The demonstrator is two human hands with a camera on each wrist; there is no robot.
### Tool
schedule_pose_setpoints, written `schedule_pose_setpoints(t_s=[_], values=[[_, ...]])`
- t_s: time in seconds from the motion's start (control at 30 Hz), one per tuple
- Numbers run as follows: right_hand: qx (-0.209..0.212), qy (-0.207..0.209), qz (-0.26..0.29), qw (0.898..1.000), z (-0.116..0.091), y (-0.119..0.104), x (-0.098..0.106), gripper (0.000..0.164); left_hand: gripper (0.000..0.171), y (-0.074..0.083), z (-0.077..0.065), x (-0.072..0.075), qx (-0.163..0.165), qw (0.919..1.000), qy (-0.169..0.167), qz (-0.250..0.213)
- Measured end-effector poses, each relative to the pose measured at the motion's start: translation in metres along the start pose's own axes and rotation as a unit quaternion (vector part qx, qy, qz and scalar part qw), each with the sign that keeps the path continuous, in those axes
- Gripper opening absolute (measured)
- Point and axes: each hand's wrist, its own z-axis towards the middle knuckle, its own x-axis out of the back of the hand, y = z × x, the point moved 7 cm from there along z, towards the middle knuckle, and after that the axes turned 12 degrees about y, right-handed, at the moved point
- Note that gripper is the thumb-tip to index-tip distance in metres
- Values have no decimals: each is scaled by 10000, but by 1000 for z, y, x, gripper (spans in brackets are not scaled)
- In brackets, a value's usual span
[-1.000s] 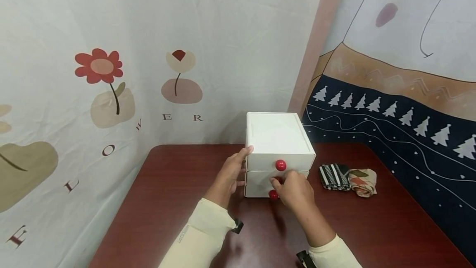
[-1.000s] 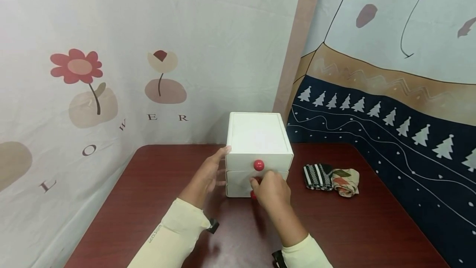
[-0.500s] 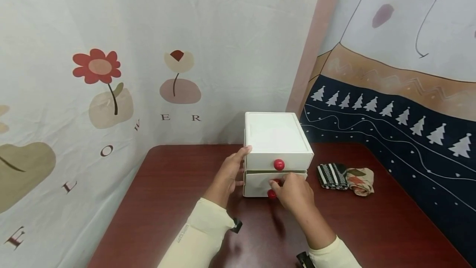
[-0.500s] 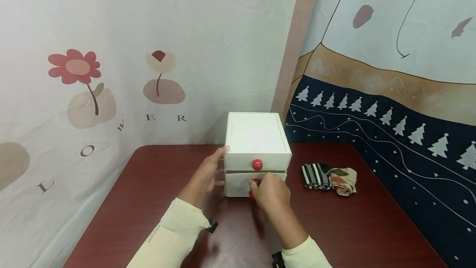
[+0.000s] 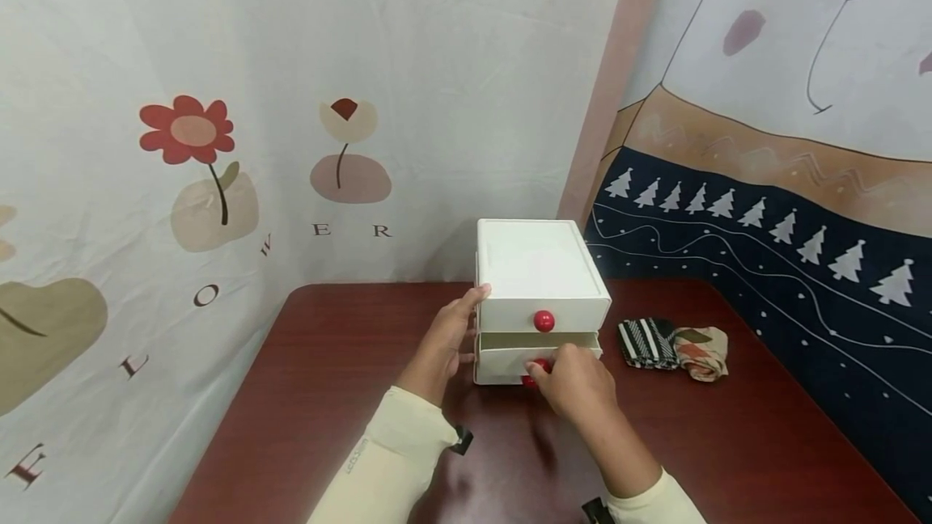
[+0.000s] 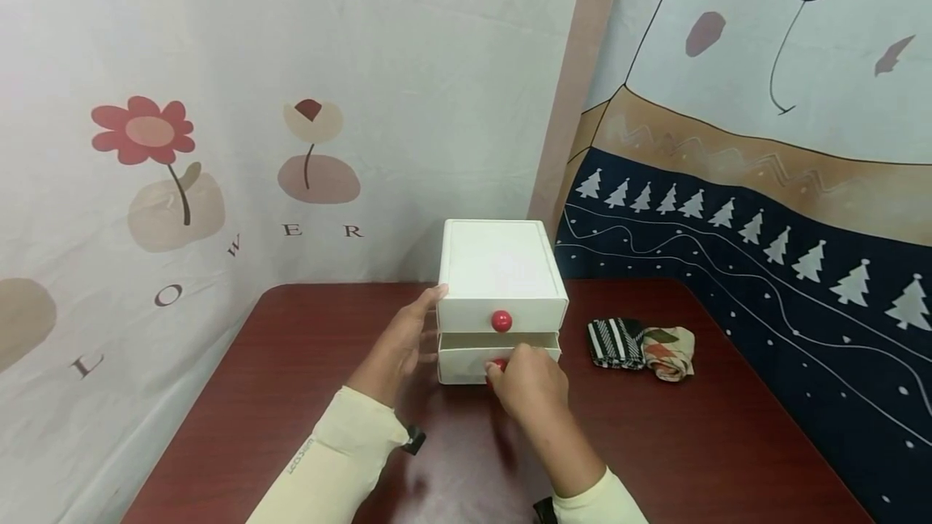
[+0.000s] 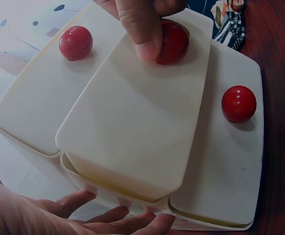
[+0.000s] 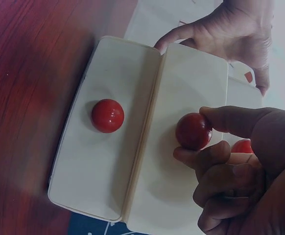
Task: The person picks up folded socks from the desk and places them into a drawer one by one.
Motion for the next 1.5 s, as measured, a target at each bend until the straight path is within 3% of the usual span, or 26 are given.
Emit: schedule_pose_setpoints(t_s=[0.77,1.03,1.5], values=[[256,-289,-337,9987,-20,-4,11,53,82,-1,0,-1,67,10000,-13,-13],[418,-217,-418,9980,-27,-5,15,54,84,-1,-1,0,7,10000,53,63],[346,-352,-633,9968,-40,-4,19,52,84,-1,-1,-1,1,9999,68,111]])
